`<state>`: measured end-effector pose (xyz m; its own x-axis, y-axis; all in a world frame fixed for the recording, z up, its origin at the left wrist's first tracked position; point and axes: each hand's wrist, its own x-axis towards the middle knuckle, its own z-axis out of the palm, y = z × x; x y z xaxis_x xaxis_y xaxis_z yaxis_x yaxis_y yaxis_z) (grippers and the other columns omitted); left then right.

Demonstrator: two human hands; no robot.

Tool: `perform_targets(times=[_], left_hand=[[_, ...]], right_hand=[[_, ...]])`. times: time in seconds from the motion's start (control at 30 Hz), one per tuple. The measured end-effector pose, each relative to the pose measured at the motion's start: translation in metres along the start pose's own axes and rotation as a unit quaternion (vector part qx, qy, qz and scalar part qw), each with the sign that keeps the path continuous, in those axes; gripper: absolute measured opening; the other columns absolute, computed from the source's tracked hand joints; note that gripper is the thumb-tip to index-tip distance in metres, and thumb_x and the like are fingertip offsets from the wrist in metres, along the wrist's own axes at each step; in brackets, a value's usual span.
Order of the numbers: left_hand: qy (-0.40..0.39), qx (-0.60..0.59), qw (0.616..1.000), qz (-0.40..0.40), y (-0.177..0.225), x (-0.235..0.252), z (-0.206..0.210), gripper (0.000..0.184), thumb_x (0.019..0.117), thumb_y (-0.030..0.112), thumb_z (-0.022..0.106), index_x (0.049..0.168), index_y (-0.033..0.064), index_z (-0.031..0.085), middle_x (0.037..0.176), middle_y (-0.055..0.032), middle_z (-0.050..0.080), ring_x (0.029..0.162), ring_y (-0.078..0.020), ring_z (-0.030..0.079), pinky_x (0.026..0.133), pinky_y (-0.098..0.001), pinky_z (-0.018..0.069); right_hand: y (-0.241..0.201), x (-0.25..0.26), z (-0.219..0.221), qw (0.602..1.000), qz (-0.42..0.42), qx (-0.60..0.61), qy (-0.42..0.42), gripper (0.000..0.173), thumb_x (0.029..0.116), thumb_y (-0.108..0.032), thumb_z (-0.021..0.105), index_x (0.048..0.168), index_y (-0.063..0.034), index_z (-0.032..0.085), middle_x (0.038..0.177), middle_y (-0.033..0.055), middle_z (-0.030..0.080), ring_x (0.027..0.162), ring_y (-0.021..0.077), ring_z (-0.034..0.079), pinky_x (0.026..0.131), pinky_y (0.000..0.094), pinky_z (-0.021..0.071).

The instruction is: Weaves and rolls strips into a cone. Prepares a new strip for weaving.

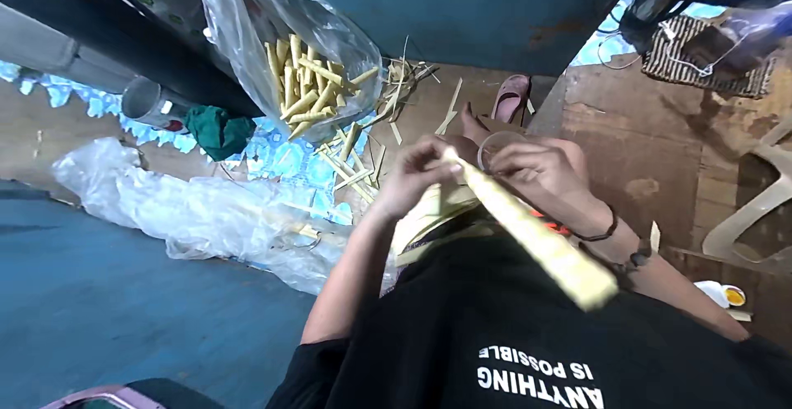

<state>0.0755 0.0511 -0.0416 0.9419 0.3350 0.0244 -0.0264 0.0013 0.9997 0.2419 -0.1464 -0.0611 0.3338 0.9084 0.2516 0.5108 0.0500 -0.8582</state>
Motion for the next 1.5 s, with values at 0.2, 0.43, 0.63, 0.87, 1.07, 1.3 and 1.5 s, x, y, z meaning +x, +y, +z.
perform_targets(times=[0.2, 0.43, 0.63, 0.87, 1.07, 1.3, 1.5], left_hand=[[0.275, 0.092, 0.956, -0.035, -0.014, -0.014, -0.057, 0.014, 0.0988, 0.006, 0.063, 0.112, 0.0029, 0.061, 0.1, -0.0023, 0.067, 0.084, -0.0089, 0.067, 0.078, -0.0307, 0.06], [0.389, -0.004, 0.921, -0.023, -0.029, -0.015, -0.039, 0.013, 0.1023, 0.01, 0.058, 0.115, 0.0061, 0.058, 0.105, -0.0047, 0.065, 0.094, -0.0149, 0.067, 0.078, -0.0354, 0.0585], [0.357, -0.082, 0.93, -0.03, -0.032, -0.006, 0.006, 0.02, 0.1053, 0.016, 0.056, 0.118, 0.0021, 0.061, 0.102, -0.0051, 0.068, 0.093, -0.0137, 0.068, 0.087, -0.0371, 0.0577], [0.215, -0.156, 0.958, -0.108, -0.016, -0.004, 0.033, 0.022, 0.1025, 0.008, 0.056, 0.124, 0.0061, 0.06, 0.113, -0.0063, 0.068, 0.101, -0.0167, 0.067, 0.088, -0.0364, 0.0573], [0.142, -0.146, 0.973, -0.104, -0.006, -0.01, 0.04, 0.035, 0.0905, -0.004, 0.067, 0.123, 0.0104, 0.062, 0.107, -0.0031, 0.07, 0.089, -0.0115, 0.069, 0.078, -0.0318, 0.0602], [0.048, -0.153, 0.979, -0.126, -0.007, -0.011, 0.057, 0.065, 0.0798, -0.014, 0.072, 0.137, 0.0097, 0.052, 0.132, -0.0062, 0.061, 0.1, -0.0139, 0.068, 0.084, -0.0334, 0.0604], [0.102, -0.075, 0.991, -0.046, 0.012, -0.013, -0.046, 0.034, 0.0839, -0.001, 0.069, 0.114, 0.0138, 0.06, 0.095, 0.0044, 0.074, 0.083, -0.0064, 0.07, 0.077, -0.0281, 0.061]], right_hand=[[0.061, -0.04, 0.026, 0.899, 0.229, -0.158, -0.338, 0.035, 0.0926, -0.029, 0.076, 0.115, -0.0019, 0.073, 0.113, 0.0211, 0.068, 0.107, 0.0379, 0.065, 0.096, 0.0584, 0.0501], [0.04, -0.038, 0.012, 0.919, 0.241, -0.114, -0.29, 0.033, 0.1028, -0.024, 0.062, 0.128, -0.0034, 0.06, 0.103, 0.02, 0.069, 0.094, 0.0342, 0.068, 0.087, 0.0531, 0.0536], [0.026, -0.034, 0.016, 0.959, 0.171, -0.175, -0.145, 0.036, 0.1097, -0.027, 0.044, 0.124, -0.0017, 0.066, 0.104, 0.0213, 0.07, 0.093, 0.0371, 0.07, 0.085, 0.0566, 0.0552], [0.004, -0.015, 0.022, 0.973, 0.055, -0.224, 0.02, 0.03, 0.1067, -0.022, 0.049, 0.116, -0.0027, 0.069, 0.101, 0.0155, 0.07, 0.083, 0.0301, 0.07, 0.072, 0.0495, 0.0587], [-0.021, -0.007, 0.025, 0.971, -0.026, -0.219, 0.088, 0.03, 0.1054, -0.02, 0.049, 0.115, -0.0026, 0.071, 0.099, 0.0145, 0.069, 0.081, 0.0246, 0.068, 0.069, 0.0387, 0.0584], [-0.021, -0.002, 0.031, 0.981, 0.042, -0.187, 0.025, 0.032, 0.0868, 0.006, 0.063, 0.117, -0.0007, 0.07, 0.099, 0.0164, 0.069, 0.081, 0.0299, 0.07, 0.068, 0.048, 0.0586], [0.032, -0.053, 0.014, 0.971, 0.169, -0.044, -0.166, 0.036, 0.1048, -0.034, 0.052, 0.119, -0.0062, 0.07, 0.098, 0.0088, 0.072, 0.087, 0.0177, 0.069, 0.086, 0.0418, 0.0574]])
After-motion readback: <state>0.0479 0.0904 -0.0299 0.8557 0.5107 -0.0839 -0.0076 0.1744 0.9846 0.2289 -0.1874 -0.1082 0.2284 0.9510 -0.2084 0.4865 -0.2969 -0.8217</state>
